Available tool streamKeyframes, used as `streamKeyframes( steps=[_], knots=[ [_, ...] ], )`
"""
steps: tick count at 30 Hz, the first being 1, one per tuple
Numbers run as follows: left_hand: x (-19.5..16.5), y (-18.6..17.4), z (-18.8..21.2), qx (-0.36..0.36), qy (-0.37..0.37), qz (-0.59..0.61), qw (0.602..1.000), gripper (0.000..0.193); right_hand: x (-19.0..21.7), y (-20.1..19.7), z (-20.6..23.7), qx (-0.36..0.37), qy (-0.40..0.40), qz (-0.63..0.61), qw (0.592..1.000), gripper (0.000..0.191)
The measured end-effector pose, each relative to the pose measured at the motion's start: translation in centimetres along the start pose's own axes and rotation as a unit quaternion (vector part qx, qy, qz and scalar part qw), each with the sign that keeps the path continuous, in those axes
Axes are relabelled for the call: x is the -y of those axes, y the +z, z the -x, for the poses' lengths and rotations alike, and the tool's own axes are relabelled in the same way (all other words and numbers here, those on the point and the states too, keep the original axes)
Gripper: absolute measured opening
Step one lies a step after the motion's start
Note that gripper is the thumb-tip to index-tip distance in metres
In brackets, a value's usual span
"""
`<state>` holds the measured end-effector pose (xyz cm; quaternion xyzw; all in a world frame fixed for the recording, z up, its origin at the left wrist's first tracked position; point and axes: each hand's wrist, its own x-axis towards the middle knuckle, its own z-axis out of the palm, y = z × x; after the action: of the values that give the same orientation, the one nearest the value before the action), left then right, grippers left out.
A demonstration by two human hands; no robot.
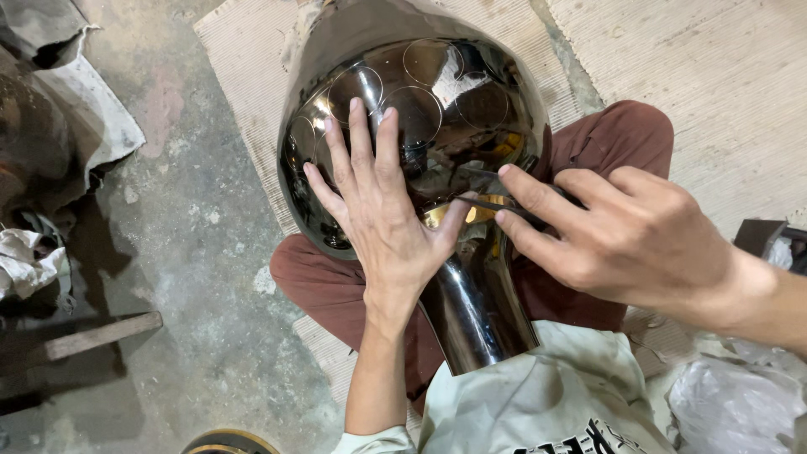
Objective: The person uses a small metal tool to engrave circular patterns onto the surface of a large, dark metallic vase. They hold the vase steady with one hand while carefully tracing the outlines of the circles with the tool in the other hand.
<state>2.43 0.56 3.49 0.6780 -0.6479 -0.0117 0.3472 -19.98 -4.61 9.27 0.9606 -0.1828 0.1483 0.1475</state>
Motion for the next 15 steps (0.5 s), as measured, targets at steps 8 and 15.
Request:
streamKeyframes(
  steps=[8, 15],
  knots=[
    [-0.9, 0.0, 0.5, 0.014, -0.026, 0.004, 1.0, 0.11, -0.9, 0.2, -0.1, 0.03, -0.077, 0.032, 0.996, 0.015],
    [-1.3, 0.2, 0.9, 0.005, -0.03, 0.004, 1.0, 0.106, -1.0, 0.1, -0.1, 0.037, -0.088, 0.044, 0.994, 0.017]
  ],
)
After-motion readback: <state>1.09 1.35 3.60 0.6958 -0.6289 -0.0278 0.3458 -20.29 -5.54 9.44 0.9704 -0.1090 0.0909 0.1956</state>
